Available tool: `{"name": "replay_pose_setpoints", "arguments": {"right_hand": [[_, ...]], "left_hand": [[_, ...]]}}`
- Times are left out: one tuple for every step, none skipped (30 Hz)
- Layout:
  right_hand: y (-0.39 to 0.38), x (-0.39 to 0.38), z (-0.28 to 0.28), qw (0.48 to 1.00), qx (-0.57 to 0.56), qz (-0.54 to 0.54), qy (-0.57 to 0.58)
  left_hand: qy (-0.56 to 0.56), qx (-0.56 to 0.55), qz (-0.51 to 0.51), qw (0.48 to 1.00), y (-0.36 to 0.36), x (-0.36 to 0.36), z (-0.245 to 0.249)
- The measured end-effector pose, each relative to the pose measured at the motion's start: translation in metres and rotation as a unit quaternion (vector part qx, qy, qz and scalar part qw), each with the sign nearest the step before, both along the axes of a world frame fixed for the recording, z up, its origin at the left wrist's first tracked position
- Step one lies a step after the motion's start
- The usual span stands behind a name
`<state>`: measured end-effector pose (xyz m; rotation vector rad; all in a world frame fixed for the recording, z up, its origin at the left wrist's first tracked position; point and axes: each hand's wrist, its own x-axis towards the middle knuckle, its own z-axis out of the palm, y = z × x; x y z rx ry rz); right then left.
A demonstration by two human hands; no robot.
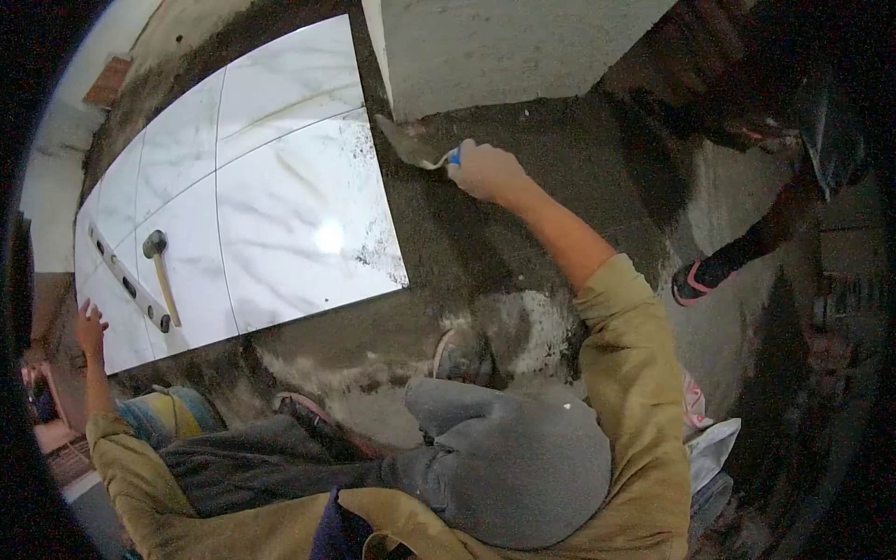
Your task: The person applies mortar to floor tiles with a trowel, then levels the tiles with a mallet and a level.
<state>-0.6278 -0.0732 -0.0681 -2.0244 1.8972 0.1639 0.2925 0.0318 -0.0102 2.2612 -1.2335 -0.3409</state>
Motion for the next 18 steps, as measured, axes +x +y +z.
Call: {"name": "replay_pose_setpoints", "arguments": {"right_hand": [[0.000, 0.008, 0.003, 1.000, -0.013, 0.011, -0.015], [0.001, 0.013, 0.005, 0.999, -0.023, 0.021, -0.031], [0.001, 0.015, 0.006, 0.998, -0.020, 0.037, -0.036], [-0.005, 0.007, 0.000, 0.998, -0.016, 0.039, -0.035], [-0.011, -0.010, -0.008, 1.000, -0.005, 0.027, -0.012], [-0.013, -0.023, -0.015, 1.000, 0.007, 0.015, 0.011], [-0.012, -0.030, -0.011, 0.999, 0.015, 0.021, 0.021], [-0.011, -0.022, -0.001, 0.999, 0.015, 0.024, 0.022], [0.002, -0.010, 0.009, 0.999, 0.014, 0.011, 0.027], [0.005, -0.004, 0.015, 0.999, 0.010, 0.000, 0.035], [0.003, -0.003, 0.013, 0.999, 0.011, 0.002, 0.038], [0.004, -0.004, 0.008, 0.999, 0.012, 0.008, 0.040], [0.007, -0.005, 0.002, 0.999, 0.014, 0.010, 0.043], [-0.003, -0.029, -0.005, 0.997, 0.026, -0.011, 0.075], [0.004, -0.038, 0.001, 0.997, 0.020, -0.027, 0.071], [-0.002, -0.043, 0.007, 0.997, 0.008, -0.033, 0.068], [0.004, -0.042, 0.006, 0.997, 0.009, -0.031, 0.067], [0.012, -0.031, 0.020, 0.998, 0.017, -0.025, 0.062]], "left_hand": [[0.009, 0.028, 0.005, 1.000, 0.000, -0.010, 0.005], [0.017, 0.058, 0.010, 0.998, -0.002, -0.021, 0.009], [0.017, 0.060, 0.011, 0.998, -0.004, -0.025, 0.007], [0.018, 0.016, -0.010, 1.000, -0.002, -0.027, 0.004], [0.017, -0.026, -0.031, 0.999, -0.001, -0.028, 0.002], [0.017, -0.020, -0.032, 0.999, -0.002, -0.012, -0.004], [0.040, -0.020, -0.028, 0.999, -0.005, 0.016, -0.010], [0.065, -0.024, -0.019, 0.997, -0.004, 0.032, -0.016], [0.065, -0.020, -0.020, 0.997, -0.007, 0.034, -0.016], [0.043, -0.046, -0.008, 0.998, -0.011, 0.034, -0.019], [0.020, -0.071, 0.005, 0.997, -0.012, 0.035, -0.022], [0.022, -0.066, 0.006, 0.998, -0.012, 0.023, -0.022], [0.018, -0.061, -0.009, 0.998, -0.014, 0.000, -0.018], [0.015, -0.060, -0.025, 0.998, -0.020, -0.015, -0.017], [0.017, -0.061, -0.029, 0.998, -0.027, -0.013, -0.017], [-0.004, -0.021, -0.041, 0.999, -0.025, -0.012, -0.019], [-0.028, 0.029, -0.057, 0.998, -0.024, -0.009, -0.017], [-0.028, 0.027, -0.055, 0.998, -0.026, -0.011, -0.017]]}}
